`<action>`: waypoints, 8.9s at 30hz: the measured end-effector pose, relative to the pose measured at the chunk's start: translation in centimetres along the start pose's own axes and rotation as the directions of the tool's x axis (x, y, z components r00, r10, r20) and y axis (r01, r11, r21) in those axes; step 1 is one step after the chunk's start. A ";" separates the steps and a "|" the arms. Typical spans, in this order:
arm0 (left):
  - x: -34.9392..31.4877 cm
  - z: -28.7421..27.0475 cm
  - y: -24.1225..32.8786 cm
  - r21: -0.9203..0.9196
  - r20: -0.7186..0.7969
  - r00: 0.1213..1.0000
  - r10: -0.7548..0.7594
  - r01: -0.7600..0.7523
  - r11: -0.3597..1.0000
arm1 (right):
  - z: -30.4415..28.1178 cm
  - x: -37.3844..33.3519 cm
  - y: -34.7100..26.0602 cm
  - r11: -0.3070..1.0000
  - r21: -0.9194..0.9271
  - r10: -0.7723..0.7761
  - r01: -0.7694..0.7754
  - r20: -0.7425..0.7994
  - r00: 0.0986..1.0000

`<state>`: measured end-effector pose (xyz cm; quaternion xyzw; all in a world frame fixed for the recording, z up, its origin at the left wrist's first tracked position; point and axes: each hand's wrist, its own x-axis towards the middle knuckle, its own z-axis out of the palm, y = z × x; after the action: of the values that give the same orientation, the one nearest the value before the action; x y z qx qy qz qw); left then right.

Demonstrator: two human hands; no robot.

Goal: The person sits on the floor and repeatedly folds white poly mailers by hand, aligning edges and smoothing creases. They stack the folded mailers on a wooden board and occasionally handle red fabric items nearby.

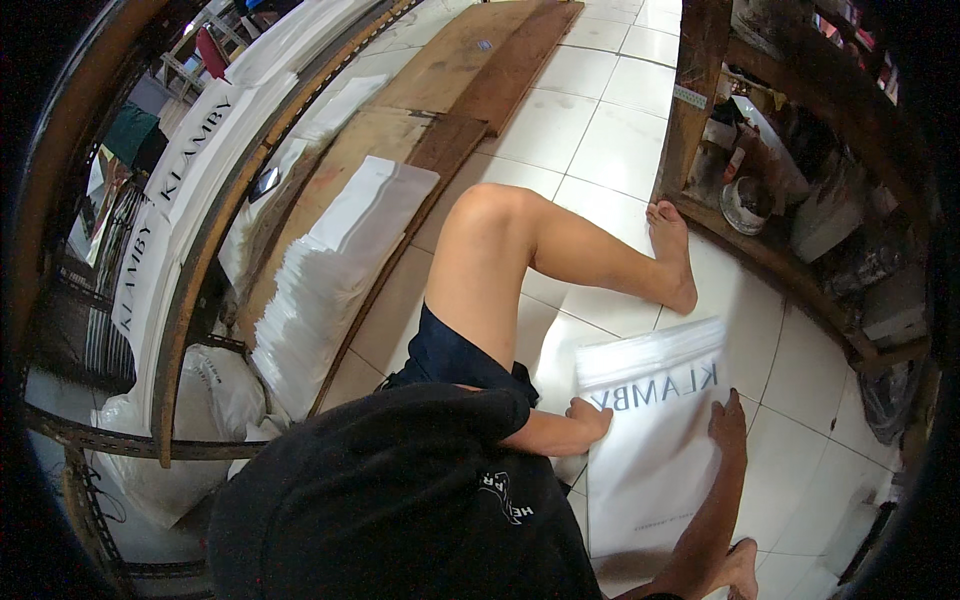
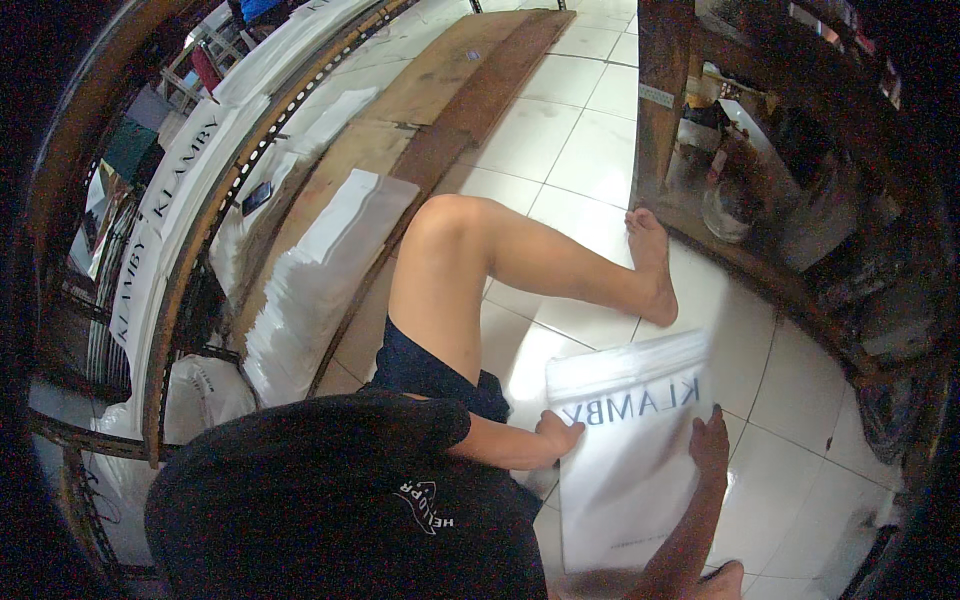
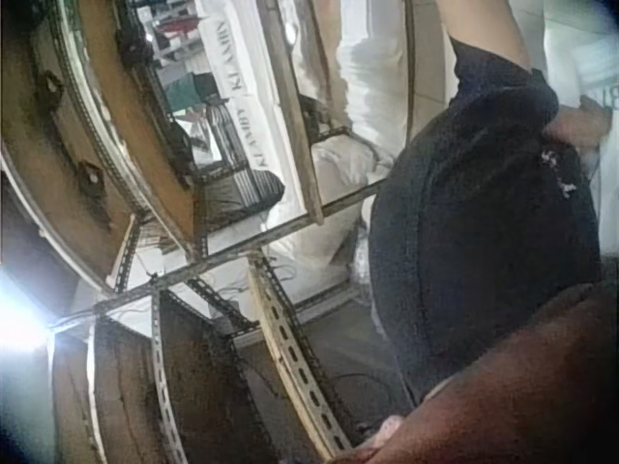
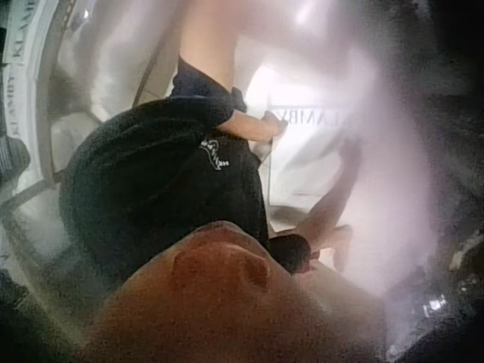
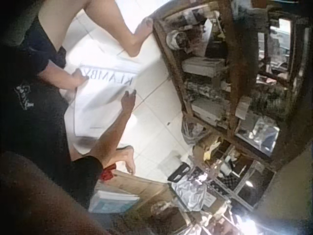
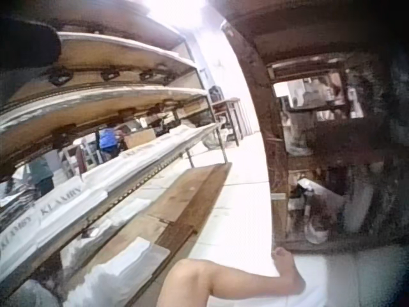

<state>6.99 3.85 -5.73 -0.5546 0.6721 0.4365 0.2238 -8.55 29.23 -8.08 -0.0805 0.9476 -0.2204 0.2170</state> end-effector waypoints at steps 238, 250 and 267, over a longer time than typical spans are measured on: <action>8.3 -5.3 2.9 -0.291 0.882 -0.472 -0.004 -0.538 -0.791 | 17.4 -14.4 -21.7 0.970 0.048 0.235 -0.237 -0.433 0.871; 9.6 -8.6 7.7 -0.244 0.926 -0.377 0.007 -0.613 -0.752 | 19.2 -21.4 -16.1 0.792 0.118 0.567 -0.599 -0.502 0.653; 5.1 -1.8 2.1 -0.330 0.827 -0.553 0.100 -0.621 -0.711 | 9.8 -20.1 -13.0 0.988 0.008 0.148 -0.152 -0.286 0.947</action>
<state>3.86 -0.47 -8.11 0.6627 0.7175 0.1707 0.1303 14.55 18.92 -2.60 0.0230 0.9738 -0.2060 0.0934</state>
